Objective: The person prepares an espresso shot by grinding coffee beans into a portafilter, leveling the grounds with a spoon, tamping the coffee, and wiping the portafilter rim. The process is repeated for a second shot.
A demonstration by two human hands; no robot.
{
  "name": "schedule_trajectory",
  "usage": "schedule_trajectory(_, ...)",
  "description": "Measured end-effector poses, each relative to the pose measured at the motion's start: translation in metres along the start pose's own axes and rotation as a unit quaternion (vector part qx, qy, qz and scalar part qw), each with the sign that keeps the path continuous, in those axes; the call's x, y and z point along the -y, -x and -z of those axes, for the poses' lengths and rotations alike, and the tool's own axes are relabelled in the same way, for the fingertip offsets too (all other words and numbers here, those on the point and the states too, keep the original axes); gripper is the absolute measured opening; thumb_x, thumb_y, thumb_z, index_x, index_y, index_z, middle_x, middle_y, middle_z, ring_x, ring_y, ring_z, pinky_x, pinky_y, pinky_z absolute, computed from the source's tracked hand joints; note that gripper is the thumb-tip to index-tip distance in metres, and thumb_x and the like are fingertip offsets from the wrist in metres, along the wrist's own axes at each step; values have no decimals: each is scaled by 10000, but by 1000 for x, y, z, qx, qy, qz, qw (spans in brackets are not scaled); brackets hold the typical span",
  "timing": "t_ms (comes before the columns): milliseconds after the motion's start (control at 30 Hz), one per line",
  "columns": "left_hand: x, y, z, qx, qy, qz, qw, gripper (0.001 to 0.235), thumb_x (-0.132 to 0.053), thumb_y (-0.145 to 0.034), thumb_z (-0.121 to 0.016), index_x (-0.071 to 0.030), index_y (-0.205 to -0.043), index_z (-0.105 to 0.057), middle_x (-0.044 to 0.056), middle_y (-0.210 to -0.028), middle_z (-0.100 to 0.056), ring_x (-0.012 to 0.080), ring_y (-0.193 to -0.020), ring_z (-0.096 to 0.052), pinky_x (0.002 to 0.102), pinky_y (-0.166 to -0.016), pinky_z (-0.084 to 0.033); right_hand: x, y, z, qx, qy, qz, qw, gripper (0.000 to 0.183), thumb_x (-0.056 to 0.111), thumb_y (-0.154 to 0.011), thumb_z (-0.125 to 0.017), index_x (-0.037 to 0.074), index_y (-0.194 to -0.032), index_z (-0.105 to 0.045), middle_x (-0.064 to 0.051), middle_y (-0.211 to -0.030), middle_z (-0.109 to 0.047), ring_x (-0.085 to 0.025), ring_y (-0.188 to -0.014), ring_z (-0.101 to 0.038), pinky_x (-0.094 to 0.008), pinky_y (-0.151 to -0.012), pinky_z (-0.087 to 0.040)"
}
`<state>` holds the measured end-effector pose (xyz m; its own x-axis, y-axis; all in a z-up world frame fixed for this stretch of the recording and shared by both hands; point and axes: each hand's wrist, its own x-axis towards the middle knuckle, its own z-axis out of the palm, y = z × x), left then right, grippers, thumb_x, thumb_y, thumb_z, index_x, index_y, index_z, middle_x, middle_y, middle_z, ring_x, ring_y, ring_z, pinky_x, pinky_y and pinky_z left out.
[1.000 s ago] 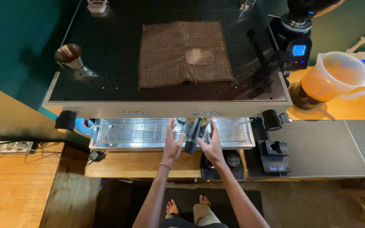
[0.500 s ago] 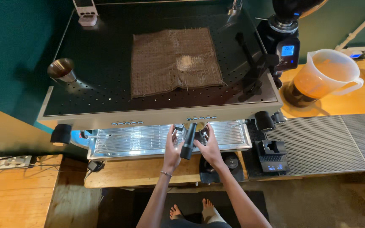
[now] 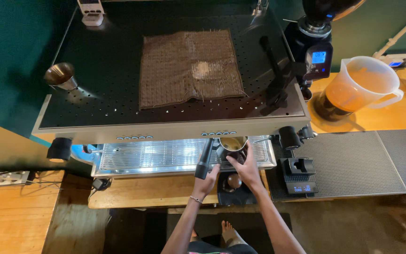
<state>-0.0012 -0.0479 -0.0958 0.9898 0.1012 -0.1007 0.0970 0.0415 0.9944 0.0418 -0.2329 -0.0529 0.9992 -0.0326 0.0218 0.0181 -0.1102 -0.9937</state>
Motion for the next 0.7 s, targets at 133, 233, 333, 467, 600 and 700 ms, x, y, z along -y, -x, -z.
schedule_trajectory(133, -57, 10, -22, 3, -15, -39, 999, 749, -47, -939, -652, -70, -1632, -367, 226, -1646, -393, 388, -1529, -359, 459, -1280, -318, 26, 5, 6, -15, 3, -11, 1000, 1007, 36, -794, -880, 30, -1624, -308, -225, -1552, -478, -388, -1493, -431, -547, -1235, -350)
schedule_trajectory(233, -90, 18, -27, 38, 31, -36, 998, 828, -31, -926, -576, -85, -1679, -237, 224, -1709, -261, 376, -1567, -276, 461, -1309, -251, 32, 4, 8, -13, 3, -22, 1000, 1031, 61, -788, -895, 55, -1632, -304, -191, -1566, -480, -359, -1498, -436, -527, -1246, -352)
schedule_trajectory(333, -96, 20, -27, 48, 28, -34, 998, 830, -25, -933, -559, -80, -1683, -207, 216, -1713, -255, 362, -1577, -258, 442, -1316, -222, 40, 6, 10, -13, -1, -32, 999, 1019, 44, -787, -889, 57, -1625, -311, -191, -1575, -476, -371, -1508, -424, -516, -1254, -347)
schedule_trajectory(467, -92, 26, -20, 46, 0, -27, 999, 792, -23, -953, -563, -84, -1675, -245, 213, -1709, -272, 364, -1573, -245, 438, -1306, -246, 55, 21, 7, -39, -7, -38, 998, 975, 7, -817, -823, 28, -1627, -281, -227, -1581, -439, -401, -1520, -387, -525, -1245, -359)
schedule_trajectory(600, -19, 21, 2, -75, -2, 131, 989, 266, -283, -938, -756, -150, -763, -607, -18, -725, -566, 136, -715, -572, 331, -689, -465, 55, 66, -21, -190, 64, -57, 978, 487, 51, -902, -546, 50, -1388, -515, -114, -1338, -579, -234, -1233, -549, -364, -963, -458)
schedule_trajectory(700, -37, 28, 27, -69, -70, -73, 992, 615, -73, -931, -574, -20, -1535, -469, 177, -1603, -498, 321, -1530, -419, 460, -1265, -345, 77, 79, -53, -64, -146, -120, 980, 395, 211, -975, -646, 69, -1334, -563, -81, -1137, -658, -179, -1021, -633, -324, -890, -510)
